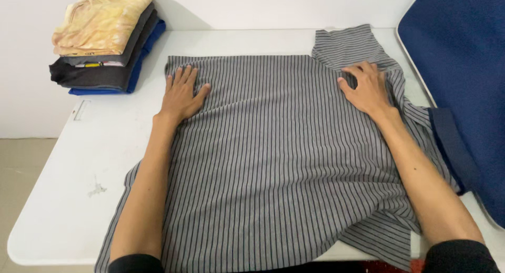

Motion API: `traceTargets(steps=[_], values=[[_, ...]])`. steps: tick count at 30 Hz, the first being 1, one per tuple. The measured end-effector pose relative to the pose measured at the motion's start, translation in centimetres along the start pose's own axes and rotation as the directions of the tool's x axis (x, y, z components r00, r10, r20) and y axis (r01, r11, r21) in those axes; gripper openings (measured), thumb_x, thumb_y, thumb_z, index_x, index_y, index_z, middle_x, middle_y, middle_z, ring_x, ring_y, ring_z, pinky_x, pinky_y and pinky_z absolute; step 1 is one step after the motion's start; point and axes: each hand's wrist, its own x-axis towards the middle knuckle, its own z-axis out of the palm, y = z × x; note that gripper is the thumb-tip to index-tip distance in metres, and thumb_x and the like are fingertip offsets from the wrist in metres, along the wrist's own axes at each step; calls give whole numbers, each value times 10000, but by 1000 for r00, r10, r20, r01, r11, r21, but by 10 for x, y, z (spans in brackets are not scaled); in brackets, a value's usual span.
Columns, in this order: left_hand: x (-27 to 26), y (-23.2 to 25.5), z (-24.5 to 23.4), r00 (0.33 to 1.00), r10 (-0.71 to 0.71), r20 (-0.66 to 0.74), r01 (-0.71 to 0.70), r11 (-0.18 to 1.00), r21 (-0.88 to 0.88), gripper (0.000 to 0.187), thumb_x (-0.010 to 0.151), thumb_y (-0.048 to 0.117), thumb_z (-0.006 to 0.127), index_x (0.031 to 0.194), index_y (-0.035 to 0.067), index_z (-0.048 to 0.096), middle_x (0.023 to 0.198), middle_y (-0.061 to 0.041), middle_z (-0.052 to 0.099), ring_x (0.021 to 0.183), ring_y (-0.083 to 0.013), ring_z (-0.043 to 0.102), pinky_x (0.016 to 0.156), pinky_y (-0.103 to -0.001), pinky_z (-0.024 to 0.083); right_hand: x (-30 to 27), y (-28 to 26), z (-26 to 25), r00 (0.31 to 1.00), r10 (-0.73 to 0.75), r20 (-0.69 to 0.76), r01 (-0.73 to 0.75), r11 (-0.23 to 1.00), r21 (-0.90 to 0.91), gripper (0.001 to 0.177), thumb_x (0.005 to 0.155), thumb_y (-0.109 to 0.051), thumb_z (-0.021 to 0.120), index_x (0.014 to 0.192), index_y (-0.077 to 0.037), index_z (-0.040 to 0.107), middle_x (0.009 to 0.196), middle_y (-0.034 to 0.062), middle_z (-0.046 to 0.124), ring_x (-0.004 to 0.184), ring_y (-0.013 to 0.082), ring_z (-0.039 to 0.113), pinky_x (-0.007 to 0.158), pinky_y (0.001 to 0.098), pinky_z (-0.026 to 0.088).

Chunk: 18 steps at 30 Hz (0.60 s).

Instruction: The person folds a yellow tie-dye t-shirt on a white table, smoothing the fabric and aligning the edges before stacking it on a pile of other folded clothes. The person then retrieves a striped shirt from a blue suitcase and begins to unfold and smooth it on the table.

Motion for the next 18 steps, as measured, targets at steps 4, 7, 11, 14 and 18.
traceTargets(steps=[4, 7, 11, 14, 18], values=[[6, -19, -12, 996, 47, -79, -55, 992, -110, 647, 1057, 482, 426, 1499, 12, 474, 1625, -193, 365, 1537, -380, 259, 1264, -516, 170, -6, -3, -11, 1000, -13, 20, 12, 999, 47, 404, 1001, -349, 657, 1305, -85, 690, 1347, 131, 621, 1271, 354, 547, 1085, 539, 386], [11, -25, -12, 985, -18, -171, 3, 996, -85, 526, 1066, 406, 494, 1409, 21, 594, 1558, -205, 480, 1488, -406, 362, 1240, -539, 277, -9, -4, -8, 999, -8, 39, 7, 1000, 21, 417, 979, -353, 651, 1297, -84, 686, 1368, 119, 621, 1292, 349, 540, 1076, 541, 385], [21, -23, -13, 900, -294, -322, 319, 947, 28, 599, 895, 448, 689, 1202, -64, 629, 1338, -266, 571, 1274, -439, 504, 979, -575, 439, -4, -4, -9, 999, 6, 54, -5, 1000, -29, 425, 969, -359, 647, 1285, -78, 692, 1385, 132, 614, 1309, 365, 529, 1047, 575, 374], [31, -39, -15, 894, -369, -255, 395, 917, 58, 659, 854, 482, 745, 1151, -96, 634, 1238, -302, 613, 1153, -477, 590, 906, -553, 515, 3, -15, -12, 992, 74, 104, -65, 994, -83, 414, 973, -356, 648, 1276, -80, 704, 1391, 150, 609, 1279, 397, 521, 1044, 593, 380], [48, -61, -2, 935, -297, -192, 293, 955, -54, 484, 832, 344, 746, 1087, -56, 653, 1126, -319, 641, 1029, -506, 625, 863, -560, 520, 27, -60, -9, 996, -15, 89, 25, 993, -119, 353, 967, -324, 644, 1213, -85, 729, 1366, 129, 643, 1271, 387, 536, 1069, 589, 388]])
